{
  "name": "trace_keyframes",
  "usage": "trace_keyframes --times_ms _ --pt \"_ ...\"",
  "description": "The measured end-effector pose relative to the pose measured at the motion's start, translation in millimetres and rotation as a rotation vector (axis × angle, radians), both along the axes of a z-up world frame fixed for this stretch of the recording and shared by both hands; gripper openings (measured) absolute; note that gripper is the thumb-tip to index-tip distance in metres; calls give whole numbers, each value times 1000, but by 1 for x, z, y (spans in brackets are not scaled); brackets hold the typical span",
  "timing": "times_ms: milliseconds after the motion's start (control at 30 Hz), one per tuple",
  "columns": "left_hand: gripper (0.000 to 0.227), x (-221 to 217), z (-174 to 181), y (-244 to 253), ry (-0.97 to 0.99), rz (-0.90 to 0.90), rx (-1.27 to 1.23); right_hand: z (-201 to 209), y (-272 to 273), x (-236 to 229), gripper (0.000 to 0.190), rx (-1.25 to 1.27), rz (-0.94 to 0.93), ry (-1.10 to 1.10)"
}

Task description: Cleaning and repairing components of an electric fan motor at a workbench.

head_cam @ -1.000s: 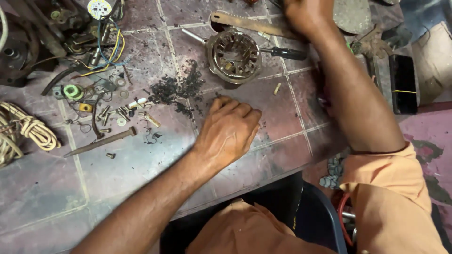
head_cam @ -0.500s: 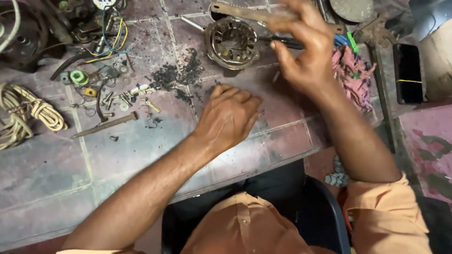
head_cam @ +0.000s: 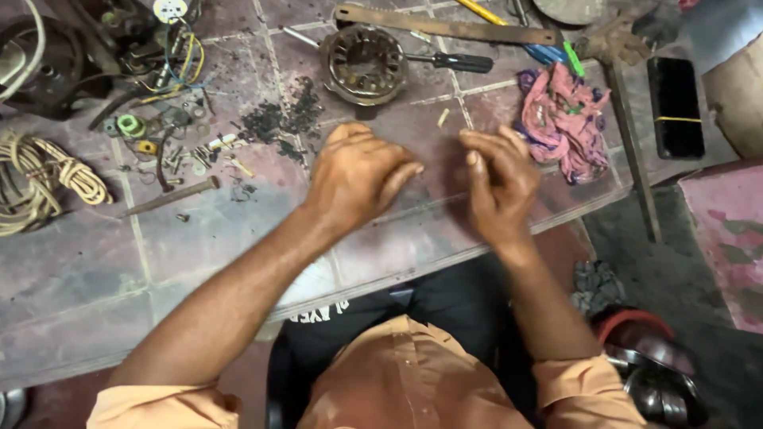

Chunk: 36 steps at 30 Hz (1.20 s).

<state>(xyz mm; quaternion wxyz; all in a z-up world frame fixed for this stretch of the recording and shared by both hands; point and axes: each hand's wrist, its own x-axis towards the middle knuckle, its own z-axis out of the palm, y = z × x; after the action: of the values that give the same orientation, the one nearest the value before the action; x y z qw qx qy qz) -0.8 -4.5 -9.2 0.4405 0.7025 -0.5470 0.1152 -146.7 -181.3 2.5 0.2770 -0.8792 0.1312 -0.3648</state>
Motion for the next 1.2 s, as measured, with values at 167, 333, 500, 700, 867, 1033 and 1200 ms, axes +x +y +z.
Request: trace_keyframes --times_ms 167,333,500,700,867,1033,1200 --pt "20 3 -3 -3 157 0 -5 -20 -14 -20 17 60 36 -146" --pt "90 0 8 -8 1147 -415 -290 32 -59 -30 29 -495 -137 -38" --pt "123 -16 39 0 2142 -1231 -761 25 -117 -33 65 -433 -25 167" --pt "127 -20 5 -17 2132 -1341 -930 -5 -170 -21 31 -267 90 -52" --pt "105 -21 -11 -106 1288 -569 -554 -14 -68 8 24 663 434 -367" --pt "89 2 -42 -152 1062 -572 -665 15 30 22 32 299 350 -435" --pt "100 -23 -23 -125 1389 -598 -737 1 14 40 15 248 304 -323"
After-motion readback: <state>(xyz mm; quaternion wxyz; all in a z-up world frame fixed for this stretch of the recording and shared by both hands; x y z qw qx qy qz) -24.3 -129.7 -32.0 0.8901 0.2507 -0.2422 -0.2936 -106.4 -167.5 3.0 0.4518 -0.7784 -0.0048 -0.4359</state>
